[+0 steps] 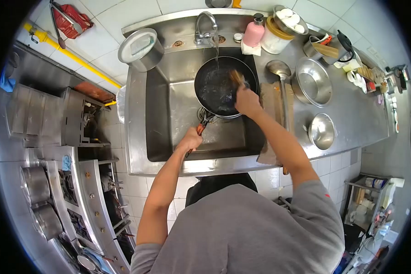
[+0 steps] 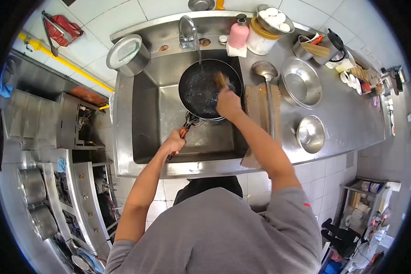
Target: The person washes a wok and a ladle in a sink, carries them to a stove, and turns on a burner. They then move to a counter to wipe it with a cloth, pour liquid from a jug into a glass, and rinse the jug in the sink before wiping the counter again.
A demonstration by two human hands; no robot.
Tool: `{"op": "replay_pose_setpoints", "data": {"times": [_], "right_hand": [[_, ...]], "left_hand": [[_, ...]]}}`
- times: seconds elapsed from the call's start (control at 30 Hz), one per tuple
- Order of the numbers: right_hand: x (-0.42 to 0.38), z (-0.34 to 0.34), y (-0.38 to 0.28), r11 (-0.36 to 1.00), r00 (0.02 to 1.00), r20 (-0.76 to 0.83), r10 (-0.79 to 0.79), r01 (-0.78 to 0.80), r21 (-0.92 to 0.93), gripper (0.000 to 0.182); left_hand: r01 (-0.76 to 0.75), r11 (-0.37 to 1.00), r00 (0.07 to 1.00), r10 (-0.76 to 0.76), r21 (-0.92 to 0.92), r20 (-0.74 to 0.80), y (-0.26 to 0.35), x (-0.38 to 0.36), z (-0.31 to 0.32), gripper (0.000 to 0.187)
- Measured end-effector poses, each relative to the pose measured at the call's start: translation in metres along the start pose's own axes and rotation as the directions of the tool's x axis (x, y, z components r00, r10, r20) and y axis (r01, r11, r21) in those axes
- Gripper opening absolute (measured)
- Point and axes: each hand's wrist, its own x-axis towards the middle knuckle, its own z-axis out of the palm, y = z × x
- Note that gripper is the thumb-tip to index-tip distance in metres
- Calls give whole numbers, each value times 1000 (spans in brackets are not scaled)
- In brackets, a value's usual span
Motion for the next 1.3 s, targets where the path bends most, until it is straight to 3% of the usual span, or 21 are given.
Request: {"op": "replay_pose_setpoints", "data": {"times": [0.07,0.1,0.17,0.23,0.3,0.37,0.4,0.47,0.5,0.53,0.57,0.6,0.7,0.83,0.93,1.03,1.07,1.17,1.3], "right_hand": [[15,-2,-26,999,998,-48,43,-43,5,72],[6,-3,-26,995,988,-136,-74,83,59,64],[-30,3,-36,946,949,-8,-315,315,70,55],[-64,-42,-40,935,902,317,-294,340,-103,39],[-72,-64,-29,949,918,391,-73,185,-257,23],[-46,-39,4,963,991,133,-29,63,-263,18],[-21,-30,12,980,993,121,-1,25,-195,30],[25,-7,2,998,992,-110,57,-57,6,44],[21,-19,-25,998,992,-122,12,-20,-61,52],[17,-14,-36,996,996,-23,-88,88,-2,51],[4,-3,-42,974,976,-25,-214,215,66,54],[-20,-5,-49,970,970,24,-244,244,-8,57],[-95,-30,-22,958,969,-31,-245,246,147,57],[-198,-71,4,898,982,-118,147,-82,433,52],[-253,-58,25,830,830,-318,459,-272,487,52],[-273,-42,48,707,674,-287,680,-501,500,50],[-275,-34,56,673,631,-299,716,-511,534,49],[-279,-16,66,852,643,-560,523,-414,321,48],[-275,-12,55,809,734,-362,575,-443,387,47]], "left_hand": [[-10,1000,1000,10,-29,7,-8,10,-3,3],[-19,1000,1000,19,-18,16,-2,15,4,2],[28,1000,998,-29,9,48,-15,10,10,5],[48,999,997,-49,19,54,-10,9,5,4],[55,998,997,-56,9,50,-3,3,7,5],[47,999,999,-47,4,28,2,-5,6,8],[47,999,999,-47,0,25,3,-5,5,8],[51,999,998,-50,-6,26,2,-3,7,8],[48,999,998,-48,-13,37,-3,3,9,6],[45,999,998,-44,-19,50,-10,12,10,6],[44,999,997,-42,-26,66,-16,16,11,7],[49,999,997,-48,-14,65,-15,14,11,8],[40,999,997,-40,0,74,-8,6,11,9],[15,997,993,-6,-74,118,-18,11,8,12],[32,986,987,-5,-165,161,-10,2,12,20],[81,957,975,-18,-279,222,-21,10,14,20],[113,946,958,-23,-303,286,-23,12,11,21],[160,889,935,4,-430,354,-27,13,4,24],[254,814,903,-6,-523,430,-16,2,0,27]]}}
